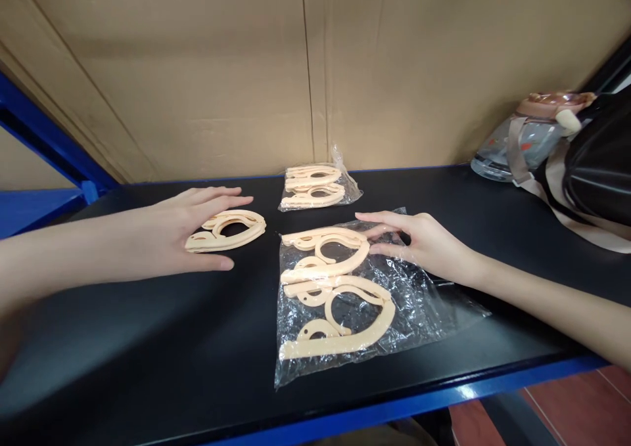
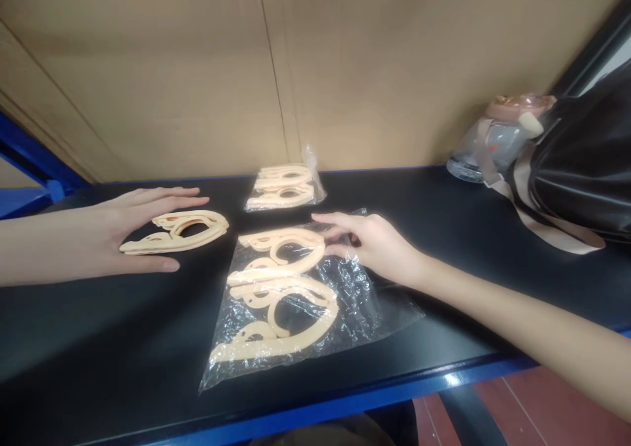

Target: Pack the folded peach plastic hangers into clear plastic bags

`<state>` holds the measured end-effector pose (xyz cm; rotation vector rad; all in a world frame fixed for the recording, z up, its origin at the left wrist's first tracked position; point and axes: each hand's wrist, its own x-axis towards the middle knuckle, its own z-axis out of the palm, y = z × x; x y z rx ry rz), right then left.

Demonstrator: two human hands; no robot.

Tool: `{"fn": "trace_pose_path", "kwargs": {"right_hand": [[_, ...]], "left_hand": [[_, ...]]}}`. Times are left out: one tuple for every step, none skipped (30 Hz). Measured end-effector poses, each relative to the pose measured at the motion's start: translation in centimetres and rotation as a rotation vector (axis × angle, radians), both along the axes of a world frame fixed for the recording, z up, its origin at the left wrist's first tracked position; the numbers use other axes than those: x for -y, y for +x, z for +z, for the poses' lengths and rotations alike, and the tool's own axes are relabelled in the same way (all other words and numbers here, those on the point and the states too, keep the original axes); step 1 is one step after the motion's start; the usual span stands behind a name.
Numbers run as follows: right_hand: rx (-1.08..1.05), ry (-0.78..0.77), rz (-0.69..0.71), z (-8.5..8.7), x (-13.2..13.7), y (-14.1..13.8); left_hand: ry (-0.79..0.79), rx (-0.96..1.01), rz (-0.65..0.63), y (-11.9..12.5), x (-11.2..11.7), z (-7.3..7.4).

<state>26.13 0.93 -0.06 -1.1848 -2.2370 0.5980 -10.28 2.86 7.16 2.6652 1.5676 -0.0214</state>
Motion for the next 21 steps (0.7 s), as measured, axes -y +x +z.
{"fn": "trace_pose_path", "kwargs": {"right_hand": [[-0.011,0.012,-0.019,0.1,0.1,0.0],[-0.033,0.024,-0.048,0.1,0.1,0.1],[-0.063,0.036,-0.087,0.3,0.1,0.2],[-0.097,0.049,-0.131,0.4,0.1,0.3],[-0.130,0.064,-0.172,0.6,0.1,0.5],[-0.156,0.084,-0.206,0.8,0.1,0.7],[-0.175,0.107,-0.230,1.1,0.0,1.0],[-0.189,0.131,-0.247,1.3,0.0,1.2],[-0.199,0.151,-0.258,1.5,0.0,1.4],[-0.206,0.167,-0.268,1.7,0.0,1.6],[-0.209,0.178,-0.277,1.9,0.0,1.7],[-0.209,0.183,-0.285,2.0,0.1,1.7],[-0.207,0.184,-0.288,2.1,0.2,1.7],[-0.204,0.183,-0.288,2.1,0.3,1.6],[-0.199,0.180,-0.284,2.1,0.3,1.5],[-0.194,0.175,-0.279,2.1,0.4,1.4],[-0.189,0.171,-0.272,2.1,0.5,1.3],[-0.185,0.167,-0.267,2.1,0.5,1.3],[-0.181,0.166,-0.263,2.1,0.6,1.2],[-0.176,0.166,-0.262,2.1,0.6,1.2],[-0.171,0.165,-0.261,2.1,0.6,1.2]], "left_hand": [[-0.033,-0.016,0.027,-0.5,-0.2,0.1],[-0.062,-0.030,0.050,-0.9,-0.4,0.2],[-0.089,-0.041,0.070,-1.4,-0.7,0.3],[-0.113,-0.051,0.086,-1.8,-1.0,0.3],[-0.131,-0.059,0.099,-2.1,-1.3,0.3],[-0.143,-0.068,0.110,-2.4,-1.6,0.3],[-0.149,-0.076,0.118,-2.7,-1.9,0.2],[-0.153,-0.080,0.124,-3.0,-2.1,0.1],[-0.159,-0.076,0.132,-3.1,-2.4,0.0],[-0.169,-0.069,0.142,-3.3,-2.5,0.0],[-0.181,-0.058,0.155,-3.3,-2.7,-0.1],[-0.193,-0.049,0.166,-3.4,-2.9,-0.1],[-0.200,-0.044,0.175,-3.4,-3.0,-0.1],[-0.201,-0.045,0.181,-3.3,-3.2,-0.2],[-0.197,-0.054,0.179,-3.3,-3.3,-0.2],[-0.190,-0.067,0.170,-3.3,-3.4,-0.2],[-0.179,-0.082,0.154,-3.3,-3.5,-0.3],[-0.166,-0.096,0.136,-3.3,-3.6,-0.3],[-0.153,-0.107,0.119,-3.4,-3.7,-0.4],[-0.136,-0.112,0.101,-3.4,-3.7,-0.5],[-0.114,-0.107,0.085,-3.4,-3.6,-0.6]]}}
